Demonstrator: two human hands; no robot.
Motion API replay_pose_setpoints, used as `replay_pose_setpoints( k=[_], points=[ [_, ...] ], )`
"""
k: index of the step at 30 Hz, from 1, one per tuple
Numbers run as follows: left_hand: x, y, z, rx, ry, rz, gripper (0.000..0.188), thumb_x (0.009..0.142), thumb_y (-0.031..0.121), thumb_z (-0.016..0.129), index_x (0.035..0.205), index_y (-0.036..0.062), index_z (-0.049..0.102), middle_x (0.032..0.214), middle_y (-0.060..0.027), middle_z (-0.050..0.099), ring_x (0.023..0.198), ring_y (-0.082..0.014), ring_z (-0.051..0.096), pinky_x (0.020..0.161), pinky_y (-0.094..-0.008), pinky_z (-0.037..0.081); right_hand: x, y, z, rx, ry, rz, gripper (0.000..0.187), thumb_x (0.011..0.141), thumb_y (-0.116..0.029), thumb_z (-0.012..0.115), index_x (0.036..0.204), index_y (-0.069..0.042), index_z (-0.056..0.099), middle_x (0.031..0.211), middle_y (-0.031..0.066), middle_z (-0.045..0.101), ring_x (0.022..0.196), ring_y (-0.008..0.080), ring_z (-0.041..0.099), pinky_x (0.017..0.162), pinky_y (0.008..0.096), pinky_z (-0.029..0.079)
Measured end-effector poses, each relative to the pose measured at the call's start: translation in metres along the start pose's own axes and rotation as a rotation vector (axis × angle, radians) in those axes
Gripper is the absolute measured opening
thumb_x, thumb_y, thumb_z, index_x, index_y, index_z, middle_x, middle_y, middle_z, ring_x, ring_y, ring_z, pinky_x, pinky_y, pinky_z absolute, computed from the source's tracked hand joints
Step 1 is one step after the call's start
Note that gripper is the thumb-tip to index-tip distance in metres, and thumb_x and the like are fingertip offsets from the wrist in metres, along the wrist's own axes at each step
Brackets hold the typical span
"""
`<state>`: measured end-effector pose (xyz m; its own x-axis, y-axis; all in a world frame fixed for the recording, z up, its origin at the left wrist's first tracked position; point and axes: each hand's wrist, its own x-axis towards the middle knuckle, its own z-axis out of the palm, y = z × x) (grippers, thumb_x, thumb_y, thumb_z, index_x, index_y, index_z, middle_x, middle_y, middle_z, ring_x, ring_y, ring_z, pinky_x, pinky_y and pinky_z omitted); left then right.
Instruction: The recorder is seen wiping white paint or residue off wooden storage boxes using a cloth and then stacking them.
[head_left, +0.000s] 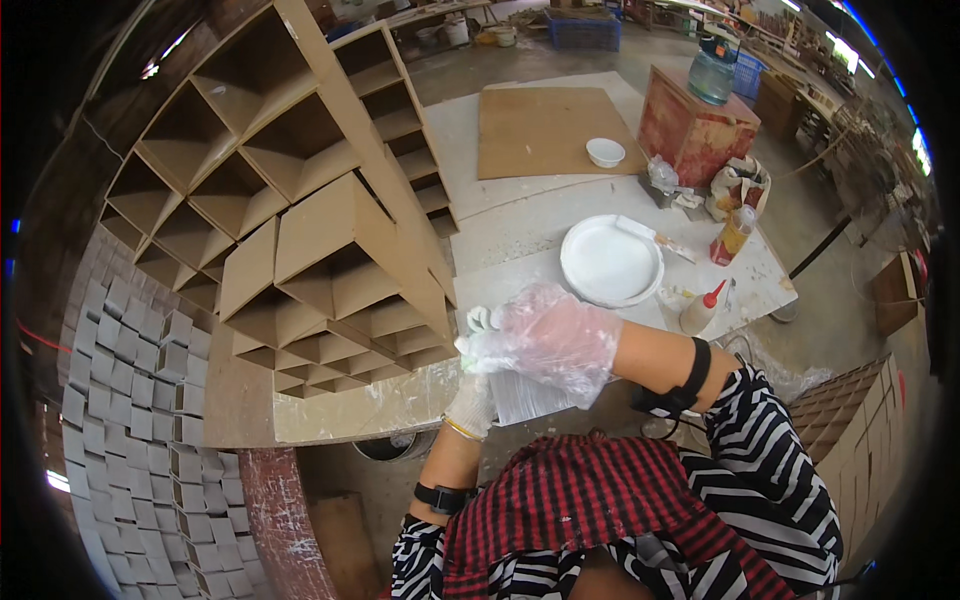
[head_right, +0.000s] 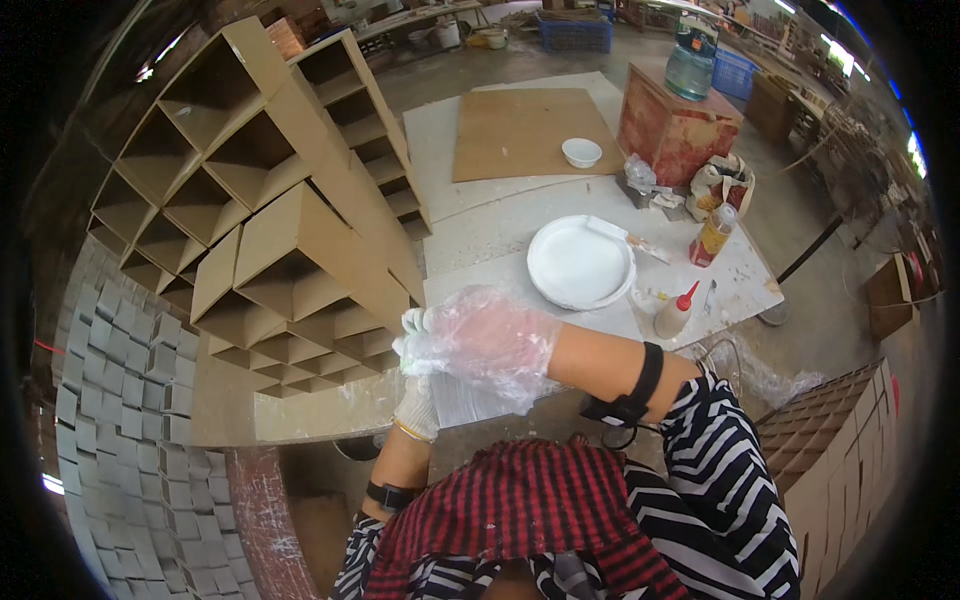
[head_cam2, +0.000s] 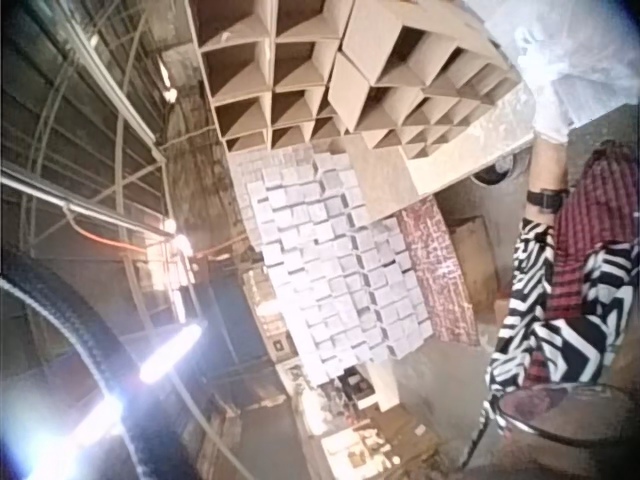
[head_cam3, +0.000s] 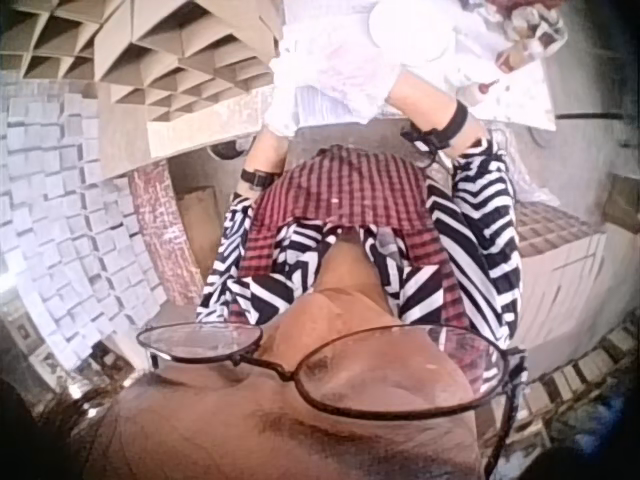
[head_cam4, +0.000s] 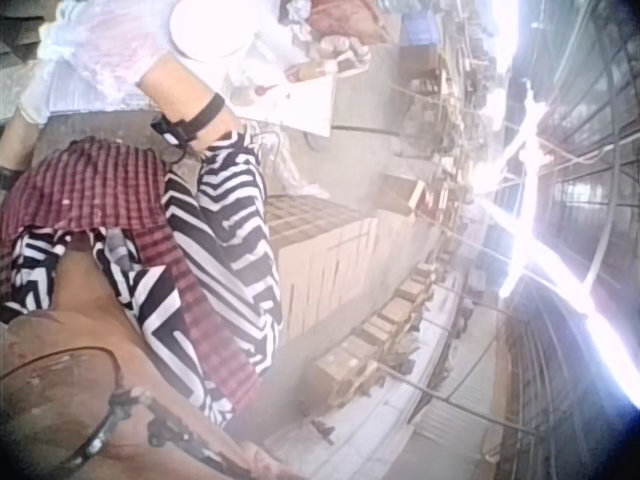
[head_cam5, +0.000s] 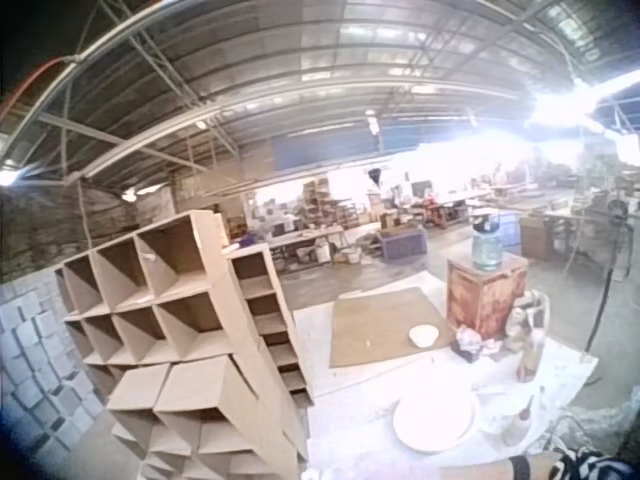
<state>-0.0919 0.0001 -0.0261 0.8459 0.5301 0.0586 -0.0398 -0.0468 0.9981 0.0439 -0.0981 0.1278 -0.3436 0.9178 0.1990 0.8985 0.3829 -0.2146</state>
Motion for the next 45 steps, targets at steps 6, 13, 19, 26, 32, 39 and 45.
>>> replay_pose_setpoints(
  k=[6,13,19,26,32,39,45],
  points=[
    [-0.027,-0.002,-0.013,-0.806,0.068,-0.339,0.047,0.093,0.041,0.053,0.125,0.0069,0.049,0.118,-0.0098,0.057,0.104,-0.0229,0.059,0.086,-0.0352,0.052,0.009,0.037,-0.014,-0.233,0.04,0.089,0.047,0.078,-0.018,0.055,0.125,-0.025,0.055,0.133,0.0006,0.051,0.122,0.021,0.048,0.096,0.0376,0.043],
    [-0.015,-0.002,-0.012,-0.854,0.147,-0.419,0.047,0.096,0.042,0.045,0.127,0.0068,0.05,0.122,-0.0123,0.057,0.106,-0.0254,0.058,0.09,-0.0387,0.05,-0.017,0.033,0.028,-0.393,0.163,-0.028,0.045,0.082,-0.014,0.049,0.126,-0.023,0.055,0.128,-0.0021,0.055,0.113,0.0196,0.054,0.091,0.0351,0.046],
    [-0.011,0.056,-0.001,-0.93,0.197,-0.452,0.051,0.1,0.041,0.028,0.134,0.0046,0.04,0.132,-0.0162,0.048,0.12,-0.0269,0.049,0.101,-0.0426,0.042,-0.041,-0.021,0.028,0.062,-0.186,0.01,0.042,0.079,-0.017,0.056,0.121,-0.018,0.057,0.117,0.0037,0.06,0.106,0.023,0.058,0.084,0.0355,0.048],
    [0.012,0.008,-0.009,-0.88,0.004,-0.399,0.059,0.097,0.05,0.035,0.135,0.0049,0.041,0.128,-0.0159,0.053,0.118,-0.0284,0.052,0.096,-0.0441,0.046,-0.019,0.02,-0.005,-0.082,0.242,-0.17,0.055,0.07,-0.017,0.06,0.124,-0.018,0.055,0.123,0.0061,0.057,0.106,0.0243,0.055,0.084,0.0394,0.046],
    [0.011,-0.024,-0.035,-1.276,-0.667,0.024,0.063,0.096,0.055,0.028,0.132,0.0049,0.045,0.127,-0.014,0.053,0.114,-0.0294,0.053,0.095,-0.0432,0.047,-0.014,-0.005,0.036,0.453,0.27,-0.216,0.038,0.073,-0.017,0.062,0.111,-0.016,0.059,0.099,0.0045,0.058,0.096,0.0222,0.059,0.075,0.0338,0.052],
    [0.001,0.007,-0.029,-1.154,-0.195,-0.122,0.042,0.1,0.03,0.032,0.131,0.0044,0.044,0.128,-0.0124,0.052,0.117,-0.0288,0.05,0.1,-0.043,0.04,-0.046,0.005,0.043,0.413,0.415,0.063,0.035,0.088,-0.016,0.053,0.121,-0.007,0.054,0.109,0.01,0.058,0.099,0.0214,0.058,0.089,0.0307,0.045],
    [-0.01,-0.026,-0.028,0.353,-0.095,0.125,0.038,0.099,0.02,0.036,0.135,0.0062,0.042,0.134,-0.0097,0.049,0.122,-0.0256,0.046,0.103,-0.0372,0.039,-0.053,0.075,0.061,0.563,0.69,0.641,0.035,0.093,-0.012,0.049,0.126,-0.002,0.05,0.116,0.01,0.059,0.106,0.0181,0.058,0.092,0.0318,0.047]
  ],
)
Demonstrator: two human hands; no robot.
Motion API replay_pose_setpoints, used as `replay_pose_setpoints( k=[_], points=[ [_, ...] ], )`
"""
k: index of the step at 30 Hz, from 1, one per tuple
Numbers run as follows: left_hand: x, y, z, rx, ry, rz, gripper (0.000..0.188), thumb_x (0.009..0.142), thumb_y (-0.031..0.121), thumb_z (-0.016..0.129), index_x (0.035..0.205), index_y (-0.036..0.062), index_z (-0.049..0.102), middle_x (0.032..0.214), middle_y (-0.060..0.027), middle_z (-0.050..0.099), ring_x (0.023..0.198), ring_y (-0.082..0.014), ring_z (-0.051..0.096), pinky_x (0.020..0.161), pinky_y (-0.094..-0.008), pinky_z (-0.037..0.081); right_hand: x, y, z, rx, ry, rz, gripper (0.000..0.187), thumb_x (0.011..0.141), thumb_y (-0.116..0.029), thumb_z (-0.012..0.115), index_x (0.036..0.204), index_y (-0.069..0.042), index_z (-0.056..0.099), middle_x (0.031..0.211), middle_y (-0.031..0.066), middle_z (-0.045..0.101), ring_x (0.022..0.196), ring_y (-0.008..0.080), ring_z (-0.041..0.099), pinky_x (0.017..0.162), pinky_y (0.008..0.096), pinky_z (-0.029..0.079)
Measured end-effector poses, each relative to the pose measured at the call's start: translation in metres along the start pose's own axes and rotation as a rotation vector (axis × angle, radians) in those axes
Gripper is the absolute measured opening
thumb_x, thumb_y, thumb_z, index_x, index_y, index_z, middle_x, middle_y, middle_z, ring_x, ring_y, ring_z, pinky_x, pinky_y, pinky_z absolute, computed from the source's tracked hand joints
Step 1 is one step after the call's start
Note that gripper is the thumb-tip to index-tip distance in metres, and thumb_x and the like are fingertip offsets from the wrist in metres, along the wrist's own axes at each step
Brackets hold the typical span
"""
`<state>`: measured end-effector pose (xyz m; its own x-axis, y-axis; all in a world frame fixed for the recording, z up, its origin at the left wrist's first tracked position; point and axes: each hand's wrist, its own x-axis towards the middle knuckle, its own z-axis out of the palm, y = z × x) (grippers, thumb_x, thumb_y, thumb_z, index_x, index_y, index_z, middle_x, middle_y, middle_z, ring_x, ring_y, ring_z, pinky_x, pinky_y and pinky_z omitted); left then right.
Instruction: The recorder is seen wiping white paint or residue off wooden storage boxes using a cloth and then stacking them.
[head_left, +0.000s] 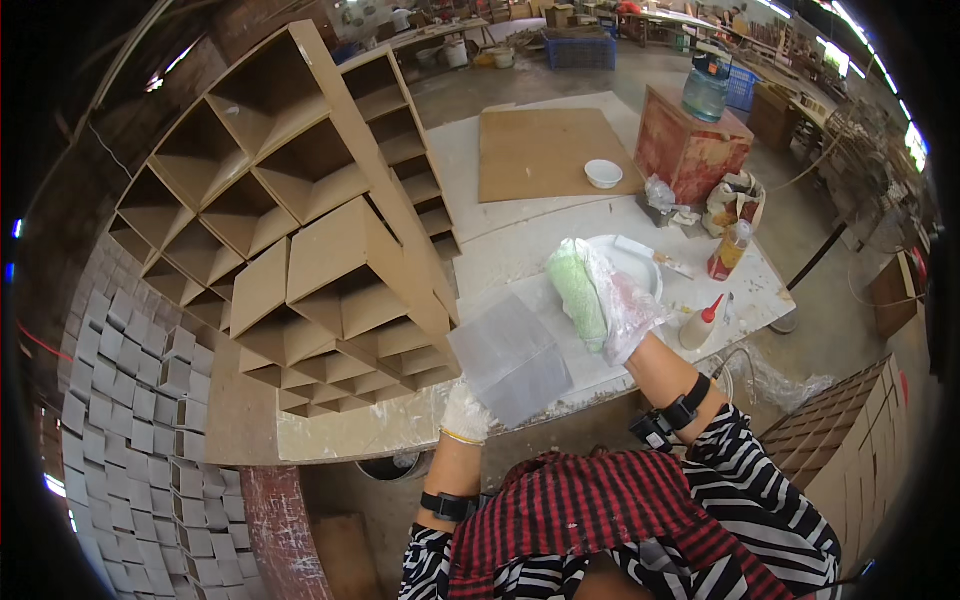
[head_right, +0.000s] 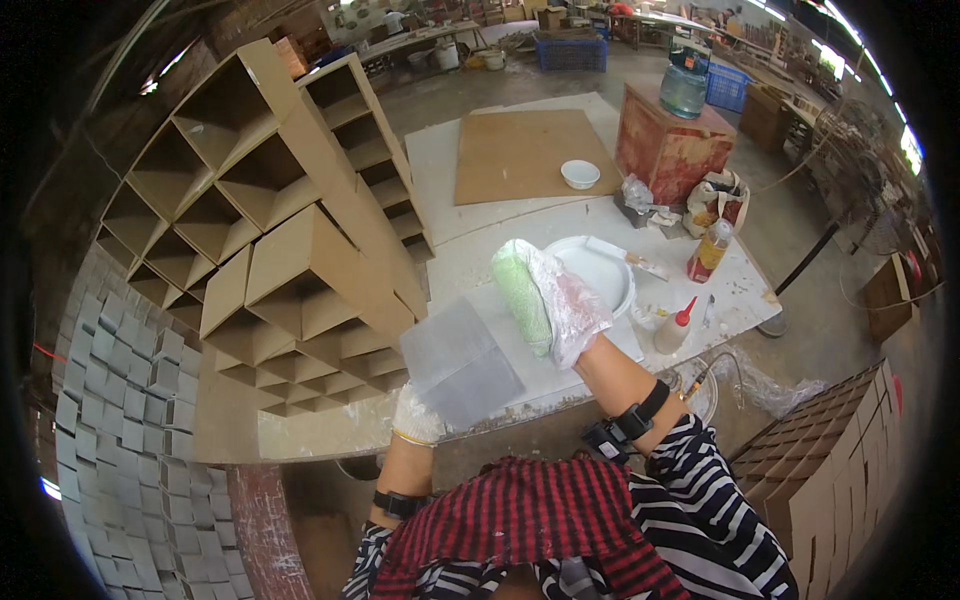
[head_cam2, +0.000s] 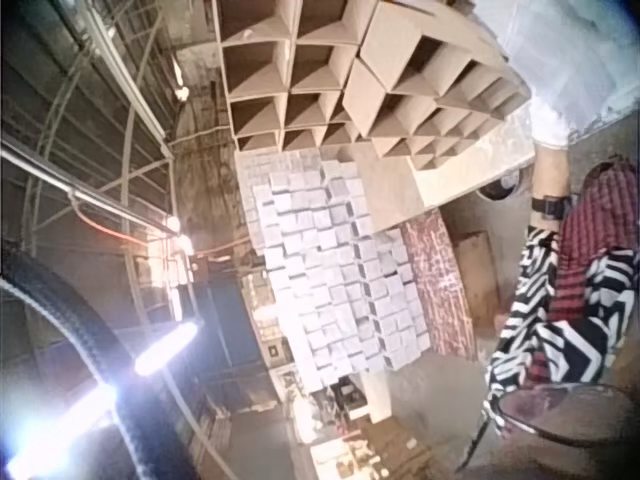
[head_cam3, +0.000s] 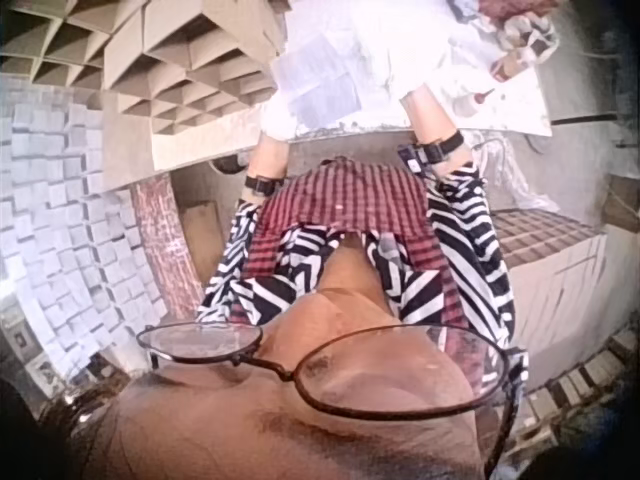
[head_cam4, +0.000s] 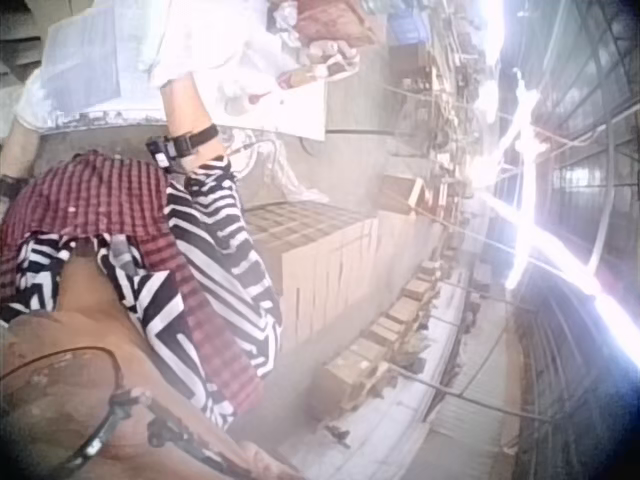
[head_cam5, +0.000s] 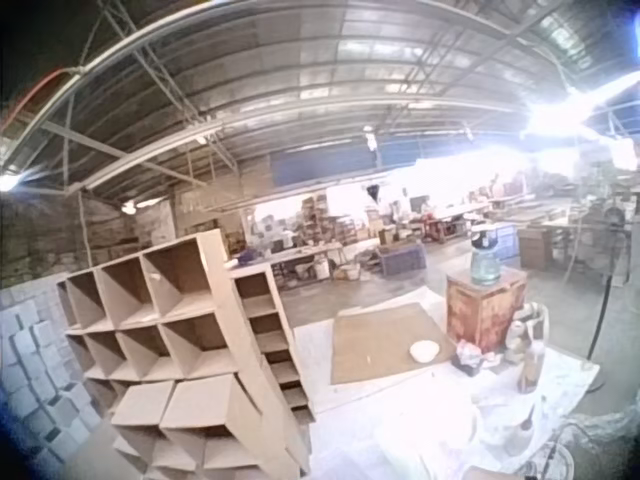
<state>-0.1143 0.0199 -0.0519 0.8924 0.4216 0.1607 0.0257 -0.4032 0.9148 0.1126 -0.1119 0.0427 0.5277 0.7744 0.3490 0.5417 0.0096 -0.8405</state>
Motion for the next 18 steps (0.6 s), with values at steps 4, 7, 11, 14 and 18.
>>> replay_pose_setpoints(
  k=[4,7,11,14,18],
  points=[
    [-0.001,-0.032,0.013,-1.383,-0.001,-0.183,0.037,0.099,0.021,0.036,0.131,0.0045,0.045,0.129,-0.0117,0.053,0.116,-0.0274,0.052,0.097,-0.0385,0.045,-0.003,0.014,0.017,1.276,-0.042,0.438,0.03,0.098,-0.018,0.044,0.123,-0.005,0.052,0.108,0.0076,0.061,0.09,0.0166,0.063,0.072,0.0272,0.054],
    [0.005,0.046,0.011,-1.143,0.293,-0.403,0.039,0.098,0.023,0.038,0.13,0.0031,0.046,0.127,-0.0125,0.054,0.117,-0.0287,0.051,0.097,-0.0405,0.045,-0.009,0.012,0.018,1.136,-0.055,0.43,0.032,0.098,-0.017,0.043,0.126,-0.005,0.05,0.113,0.0069,0.061,0.095,0.0151,0.063,0.076,0.0256,0.053],
    [0.0,0.038,0.003,-1.438,0.329,-0.299,0.043,0.096,0.026,0.041,0.13,0.0011,0.045,0.127,-0.0146,0.054,0.114,-0.0317,0.053,0.096,-0.0434,0.046,-0.008,0.008,0.021,0.214,-0.134,0.027,0.034,0.092,-0.013,0.049,0.125,-0.006,0.052,0.115,0.0082,0.062,0.101,0.0181,0.061,0.083,0.03,0.052],
    [-0.005,0.034,-0.002,-1.617,0.104,-0.157,0.042,0.095,0.025,0.043,0.129,0.0016,0.047,0.124,-0.015,0.056,0.111,-0.0319,0.056,0.095,-0.0423,0.047,0.006,-0.034,0.007,-0.161,-0.196,-0.413,0.033,0.086,-0.013,0.053,0.119,-0.01,0.057,0.111,0.0095,0.062,0.103,0.022,0.06,0.082,0.0335,0.051],
    [-0.005,0.032,0.001,-1.211,0.291,-0.552,0.038,0.096,0.021,0.044,0.129,0.003,0.048,0.122,-0.0134,0.058,0.108,-0.0285,0.058,0.092,-0.0392,0.049,0.017,-0.103,0.007,-0.626,-0.381,-0.725,0.027,0.084,-0.014,0.054,0.11,-0.016,0.061,0.102,0.009,0.063,0.094,0.0255,0.062,0.073,0.0358,0.052]
  ],
)
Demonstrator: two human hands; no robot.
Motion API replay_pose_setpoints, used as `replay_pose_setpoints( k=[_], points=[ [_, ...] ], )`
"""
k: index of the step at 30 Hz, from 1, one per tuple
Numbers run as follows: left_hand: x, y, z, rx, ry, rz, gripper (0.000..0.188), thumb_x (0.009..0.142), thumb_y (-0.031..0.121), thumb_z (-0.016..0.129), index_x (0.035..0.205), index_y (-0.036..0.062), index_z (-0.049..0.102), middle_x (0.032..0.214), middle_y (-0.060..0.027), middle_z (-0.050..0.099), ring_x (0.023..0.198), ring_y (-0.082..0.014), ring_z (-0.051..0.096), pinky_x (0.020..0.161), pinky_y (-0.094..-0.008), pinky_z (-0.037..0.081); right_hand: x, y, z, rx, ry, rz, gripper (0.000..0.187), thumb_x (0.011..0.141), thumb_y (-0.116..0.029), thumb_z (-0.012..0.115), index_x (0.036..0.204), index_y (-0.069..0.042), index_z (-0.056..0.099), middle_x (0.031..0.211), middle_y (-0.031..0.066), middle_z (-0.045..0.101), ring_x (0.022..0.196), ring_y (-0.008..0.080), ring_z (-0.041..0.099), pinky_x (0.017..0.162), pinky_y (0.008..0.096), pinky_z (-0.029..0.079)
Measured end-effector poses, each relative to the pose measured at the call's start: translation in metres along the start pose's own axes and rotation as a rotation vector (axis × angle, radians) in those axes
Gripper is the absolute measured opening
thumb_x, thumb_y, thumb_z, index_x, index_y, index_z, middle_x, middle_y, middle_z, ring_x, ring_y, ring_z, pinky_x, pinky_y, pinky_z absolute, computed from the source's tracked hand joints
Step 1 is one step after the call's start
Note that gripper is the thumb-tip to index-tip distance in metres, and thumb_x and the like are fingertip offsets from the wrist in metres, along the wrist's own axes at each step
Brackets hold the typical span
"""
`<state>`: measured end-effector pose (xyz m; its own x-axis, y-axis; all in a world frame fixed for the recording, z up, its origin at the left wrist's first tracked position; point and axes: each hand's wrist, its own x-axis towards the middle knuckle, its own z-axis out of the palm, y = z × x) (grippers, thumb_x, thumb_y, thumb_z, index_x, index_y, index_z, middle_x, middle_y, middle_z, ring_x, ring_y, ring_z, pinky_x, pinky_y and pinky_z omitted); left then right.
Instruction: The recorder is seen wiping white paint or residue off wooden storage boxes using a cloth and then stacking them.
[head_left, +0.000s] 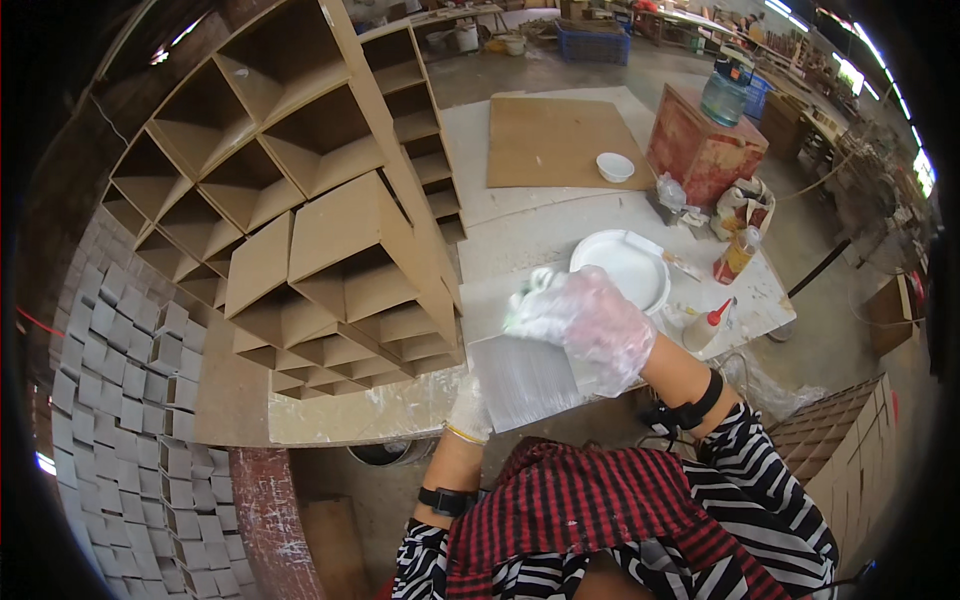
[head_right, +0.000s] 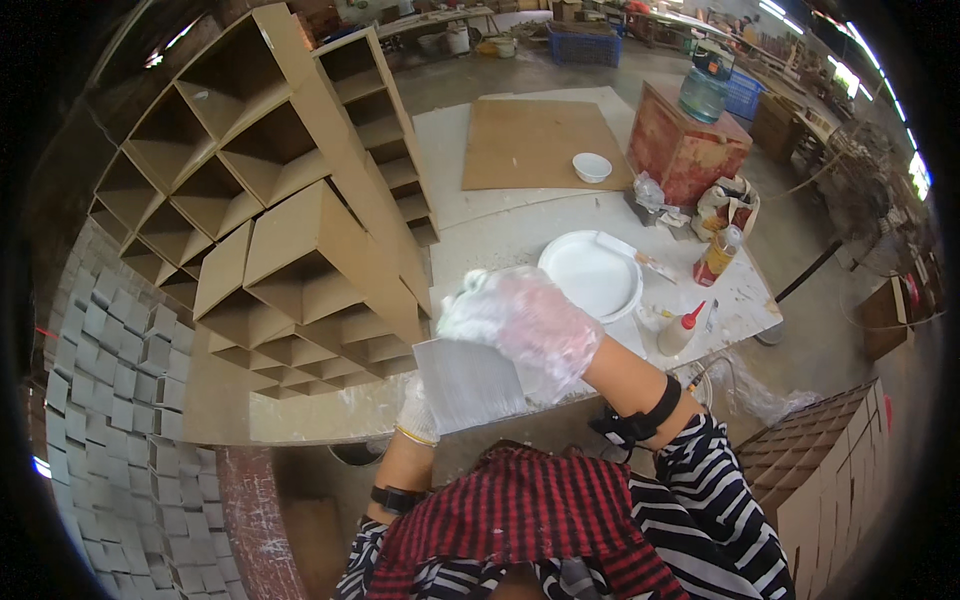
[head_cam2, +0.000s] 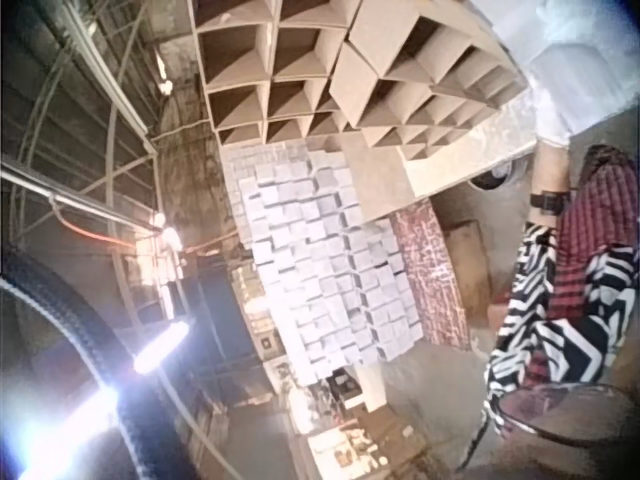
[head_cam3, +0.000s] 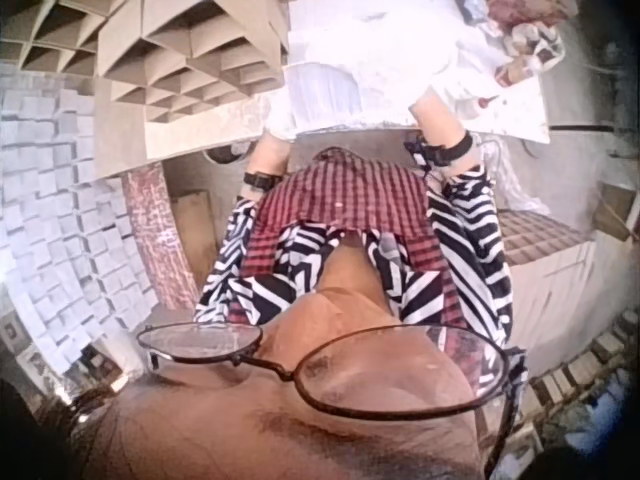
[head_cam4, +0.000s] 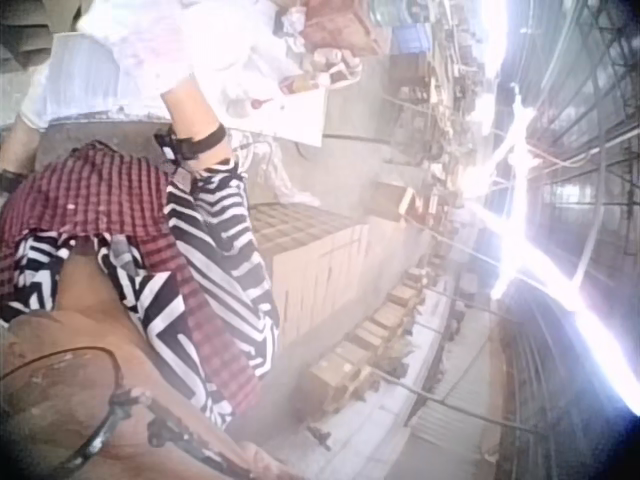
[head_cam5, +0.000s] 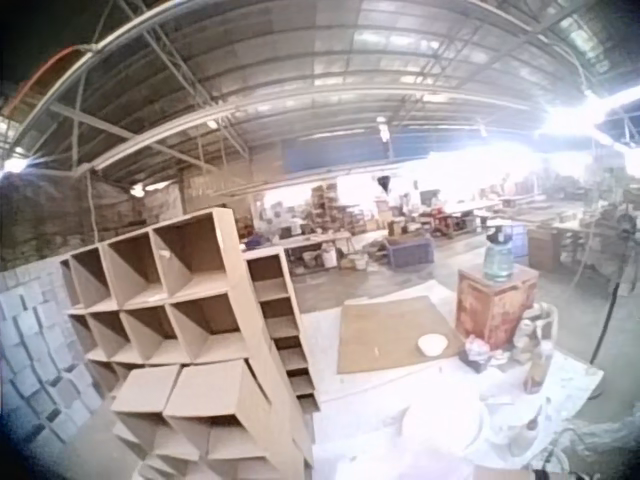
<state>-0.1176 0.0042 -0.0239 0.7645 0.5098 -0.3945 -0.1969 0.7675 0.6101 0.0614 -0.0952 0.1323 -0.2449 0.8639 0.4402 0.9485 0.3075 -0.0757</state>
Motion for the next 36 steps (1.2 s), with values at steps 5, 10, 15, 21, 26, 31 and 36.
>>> replay_pose_setpoints(
  k=[5,10,15,21,26,31,36],
  points=[
    [0.003,-0.001,-0.016,0.758,-0.362,0.273,0.038,0.096,0.02,0.045,0.129,0.0015,0.049,0.122,-0.0129,0.058,0.11,-0.0272,0.058,0.09,-0.037,0.049,0.008,-0.012,0.006,0.025,-0.082,-0.165,0.025,0.082,-0.015,0.055,0.106,-0.022,0.061,0.094,0.0076,0.06,0.079,0.0275,0.063,0.064,0.0387,0.052],
    [-0.008,-0.002,-0.038,0.844,-0.377,0.295,0.038,0.095,0.018,0.046,0.129,-0.0001,0.049,0.122,-0.013,0.058,0.111,-0.0257,0.057,0.091,-0.0345,0.048,0.029,0.005,0.009,-0.156,-0.066,-0.055,0.03,0.082,-0.014,0.054,0.111,-0.019,0.06,0.1,0.0086,0.061,0.083,0.0278,0.063,0.067,0.0388,0.052],
    [-0.023,0.016,-0.035,0.622,-0.32,0.085,0.037,0.094,0.015,0.047,0.128,0.0001,0.049,0.125,-0.0149,0.056,0.115,-0.0242,0.054,0.095,-0.0321,0.044,0.018,-0.01,0.018,-0.115,0.039,-0.067,0.039,0.075,-0.017,0.059,0.114,-0.018,0.063,0.114,0.002,0.061,0.096,0.0219,0.06,0.075,0.0366,0.047],
    [-0.041,0.019,-0.073,1.382,-0.527,0.897,0.04,0.096,0.029,0.047,0.125,0.0017,0.052,0.124,-0.0151,0.056,0.115,-0.0265,0.054,0.095,-0.0319,0.043,0.024,-0.065,0.015,-0.063,0.009,0.041,0.034,0.074,-0.017,0.062,0.107,-0.016,0.065,0.097,0.002,0.066,0.091,0.0213,0.061,0.072,0.0361,0.048],
    [-0.095,0.048,-0.051,1.309,-0.423,0.651,0.048,0.083,0.04,0.062,0.118,0.0069,0.059,0.118,-0.0143,0.061,0.112,-0.0324,0.056,0.096,-0.0391,0.044,0.004,-0.067,0.021,0.411,0.312,0.469,0.016,0.085,-0.013,0.062,0.091,-0.003,0.071,0.092,0.008,0.07,0.083,0.0195,0.061,0.082,0.0319,0.047],
    [-0.121,0.061,-0.054,1.617,-0.424,0.981,0.048,0.079,0.037,0.065,0.117,0.0093,0.061,0.12,-0.0126,0.061,0.112,-0.0318,0.057,0.095,-0.0398,0.045,0.028,-0.086,0.004,0.331,-0.028,0.225,0.026,0.077,-0.012,0.065,0.103,-0.011,0.069,0.104,0.0039,0.067,0.091,0.0171,0.06,0.08,0.0317,0.047],
    [-0.149,0.056,-0.056,1.721,-0.505,0.808,0.052,0.081,0.044,0.061,0.121,0.0107,0.059,0.123,-0.0121,0.059,0.116,-0.0314,0.054,0.1,-0.0402,0.04,0.064,-0.119,-0.003,0.171,0.008,-0.404,0.03,0.075,-0.018,0.063,0.104,-0.022,0.069,0.106,-0.007,0.062,0.097,0.0101,0.054,0.074,0.0282,0.047]
  ],
)
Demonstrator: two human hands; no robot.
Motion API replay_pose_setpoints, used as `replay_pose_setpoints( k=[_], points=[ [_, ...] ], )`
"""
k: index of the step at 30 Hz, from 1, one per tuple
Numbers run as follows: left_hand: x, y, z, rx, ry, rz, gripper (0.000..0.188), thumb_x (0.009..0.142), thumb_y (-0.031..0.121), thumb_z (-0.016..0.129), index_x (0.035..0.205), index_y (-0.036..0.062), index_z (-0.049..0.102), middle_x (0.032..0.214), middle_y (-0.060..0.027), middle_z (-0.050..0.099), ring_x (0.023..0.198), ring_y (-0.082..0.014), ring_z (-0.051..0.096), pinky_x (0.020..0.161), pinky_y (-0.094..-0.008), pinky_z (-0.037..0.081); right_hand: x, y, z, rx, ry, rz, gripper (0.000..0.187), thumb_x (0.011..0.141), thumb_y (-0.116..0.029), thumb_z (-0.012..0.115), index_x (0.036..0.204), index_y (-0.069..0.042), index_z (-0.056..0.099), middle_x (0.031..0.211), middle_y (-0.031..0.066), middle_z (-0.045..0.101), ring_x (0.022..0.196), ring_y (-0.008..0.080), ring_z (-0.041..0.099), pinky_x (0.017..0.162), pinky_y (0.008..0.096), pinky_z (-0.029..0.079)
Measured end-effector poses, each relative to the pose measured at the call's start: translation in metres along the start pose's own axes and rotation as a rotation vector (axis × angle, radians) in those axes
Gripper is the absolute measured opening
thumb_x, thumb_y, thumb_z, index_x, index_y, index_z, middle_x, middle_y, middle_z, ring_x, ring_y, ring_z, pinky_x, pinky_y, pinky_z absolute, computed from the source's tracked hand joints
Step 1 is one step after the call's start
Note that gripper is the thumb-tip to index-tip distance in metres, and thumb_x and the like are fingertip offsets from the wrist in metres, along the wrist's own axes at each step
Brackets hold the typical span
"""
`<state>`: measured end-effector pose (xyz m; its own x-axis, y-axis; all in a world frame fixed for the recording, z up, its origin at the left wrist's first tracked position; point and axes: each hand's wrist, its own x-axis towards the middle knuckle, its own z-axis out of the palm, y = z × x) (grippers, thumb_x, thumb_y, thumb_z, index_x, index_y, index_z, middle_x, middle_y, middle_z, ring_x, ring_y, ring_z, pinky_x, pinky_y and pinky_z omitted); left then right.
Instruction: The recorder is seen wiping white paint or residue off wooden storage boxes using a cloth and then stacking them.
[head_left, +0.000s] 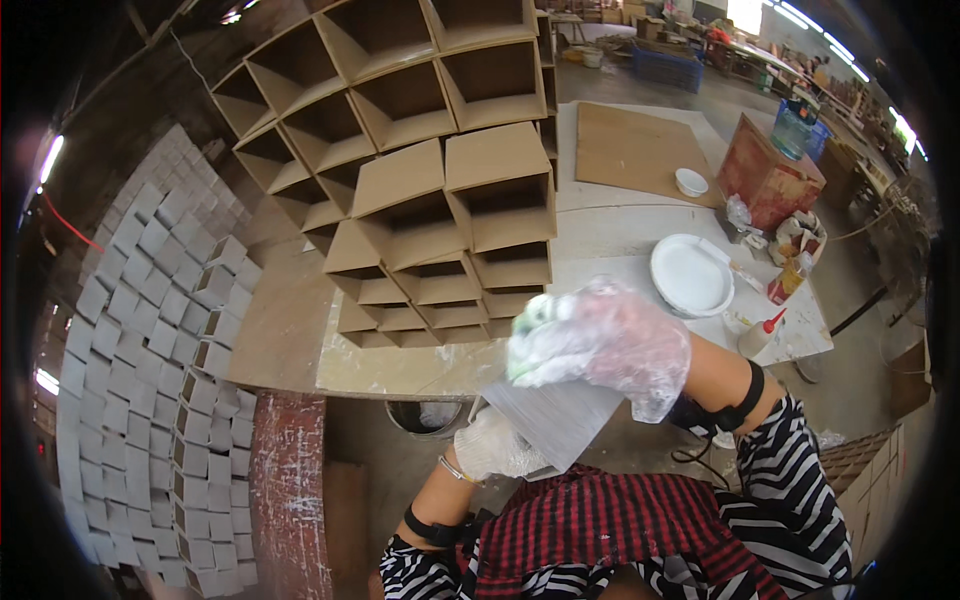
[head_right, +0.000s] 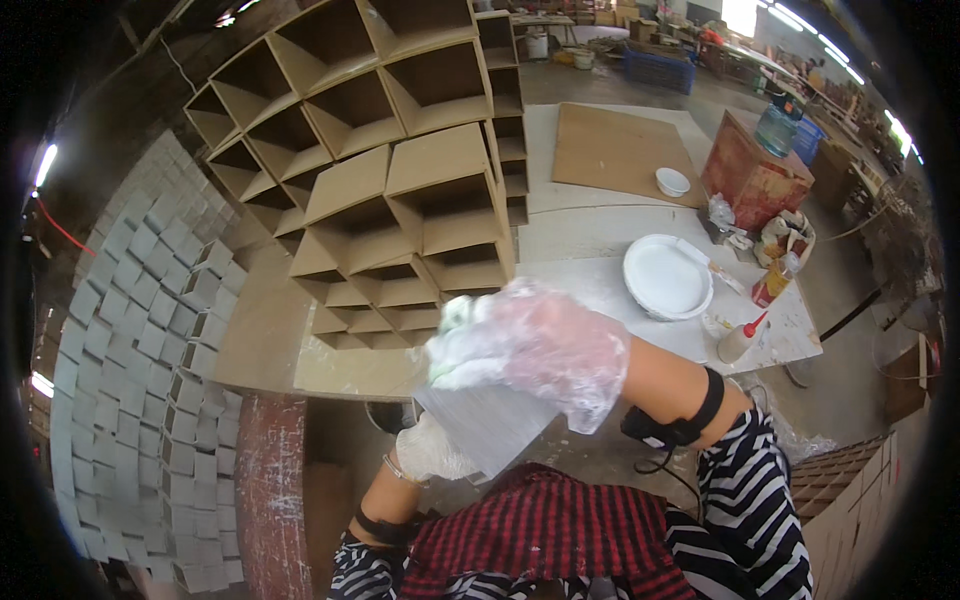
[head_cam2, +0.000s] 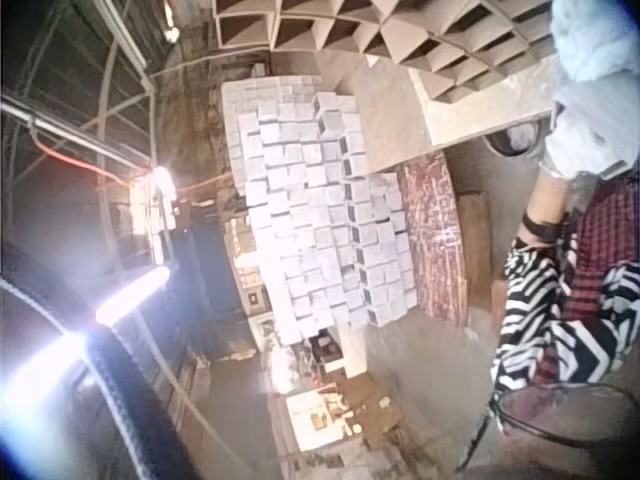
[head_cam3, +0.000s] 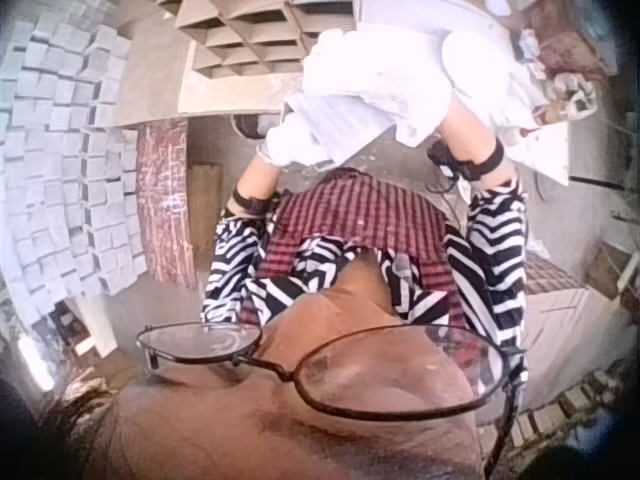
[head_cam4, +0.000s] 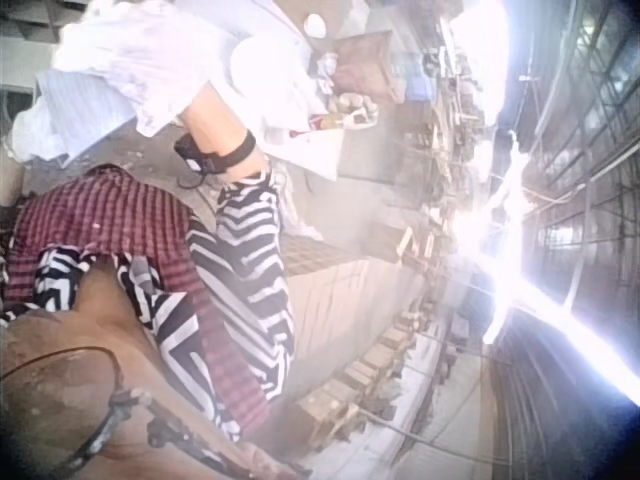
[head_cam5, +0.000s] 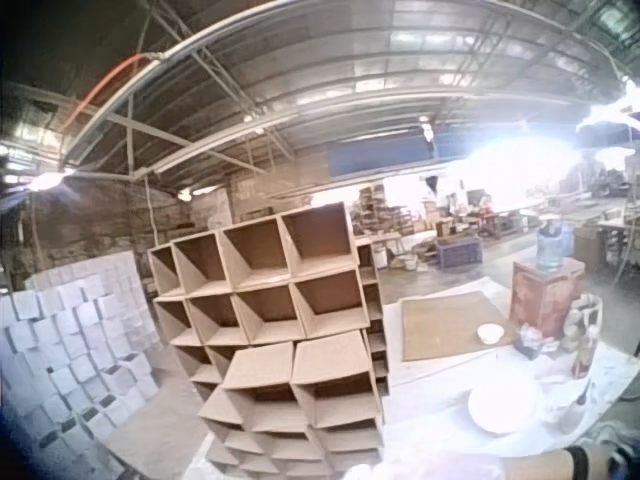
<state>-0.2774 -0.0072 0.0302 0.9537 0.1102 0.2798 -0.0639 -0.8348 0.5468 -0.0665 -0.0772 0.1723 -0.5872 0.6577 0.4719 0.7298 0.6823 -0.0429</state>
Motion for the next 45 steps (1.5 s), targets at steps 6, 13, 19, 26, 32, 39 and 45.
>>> replay_pose_setpoints(
  k=[6,13,19,26,32,39,45],
  points=[
    [-0.008,0.052,-0.002,0.008,-0.19,-0.003,0.053,0.082,0.044,0.06,0.122,0.0102,0.059,0.124,-0.0125,0.059,0.116,-0.0313,0.053,0.101,-0.0402,0.04,0.019,0.008,0.0,-0.028,-0.016,-0.276,0.043,0.078,-0.015,0.059,0.12,-0.022,0.059,0.107,0.0007,0.063,0.099,0.0181,0.056,0.081,0.0318,0.045],
    [-0.062,0.088,-0.012,0.095,-0.032,-0.29,0.053,0.082,0.045,0.058,0.123,0.0095,0.058,0.125,-0.0129,0.058,0.117,-0.0312,0.053,0.101,-0.0403,0.039,0.062,0.007,0.025,0.494,-0.037,0.197,0.025,0.079,-0.018,0.064,0.103,-0.01,0.069,0.108,0.0132,0.066,0.106,0.0289,0.059,0.092,0.0381,0.046],
    [-0.095,0.089,-0.032,0.213,0.146,-0.481,0.054,0.083,0.045,0.057,0.123,0.009,0.057,0.126,-0.0133,0.057,0.118,-0.0312,0.052,0.101,-0.0404,0.039,0.089,-0.035,0.033,0.579,0.003,0.106,0.028,0.078,-0.02,0.063,0.104,-0.011,0.069,0.104,0.0133,0.066,0.102,0.0287,0.06,0.089,0.038,0.047],
    [-0.153,0.084,-0.061,0.196,0.157,-0.62,0.055,0.084,0.046,0.056,0.124,0.0083,0.056,0.127,-0.0137,0.057,0.118,-0.0311,0.052,0.102,-0.0405,0.038,0.136,-0.079,0.061,0.214,0.081,-0.399,0.043,0.069,-0.025,0.06,0.111,-0.015,0.065,0.111,0.0063,0.062,0.098,0.0264,0.057,0.076,0.0381,0.045],
    [-0.223,0.069,-0.108,0.052,-0.01,-0.754,0.056,0.084,0.046,0.055,0.125,0.0078,0.056,0.127,-0.0141,0.056,0.119,-0.0311,0.051,0.102,-0.0406,0.037,0.22,-0.065,0.157,0.576,0.189,-0.08,0.031,0.073,-0.016,0.063,0.103,-0.008,0.067,0.093,0.0107,0.065,0.081,0.0263,0.059,0.072,0.0349,0.047],
    [-0.3,0.044,-0.147,0.032,-0.036,-0.825,0.062,0.083,0.05,0.052,0.133,0.0136,0.049,0.138,-0.0137,0.046,0.131,-0.0311,0.038,0.109,-0.0435,0.026,0.285,-0.111,0.176,0.242,0.022,-0.377,0.039,0.079,-0.021,0.055,0.117,-0.015,0.062,0.116,0.0101,0.062,0.11,0.029,0.057,0.094,0.0427,0.044],
    [-0.371,0.009,-0.124,0.343,0.346,-0.576,0.048,0.084,0.033,0.052,0.124,0.0084,0.056,0.126,-0.0148,0.056,0.117,-0.0318,0.052,0.1,-0.0395,0.04,0.318,-0.111,0.247,0.623,0.086,-0.069,0.023,0.078,-0.013,0.06,0.1,-0.012,0.069,0.098,0.0117,0.067,0.09,0.0276,0.063,0.079,0.0362,0.051]
  ],
)
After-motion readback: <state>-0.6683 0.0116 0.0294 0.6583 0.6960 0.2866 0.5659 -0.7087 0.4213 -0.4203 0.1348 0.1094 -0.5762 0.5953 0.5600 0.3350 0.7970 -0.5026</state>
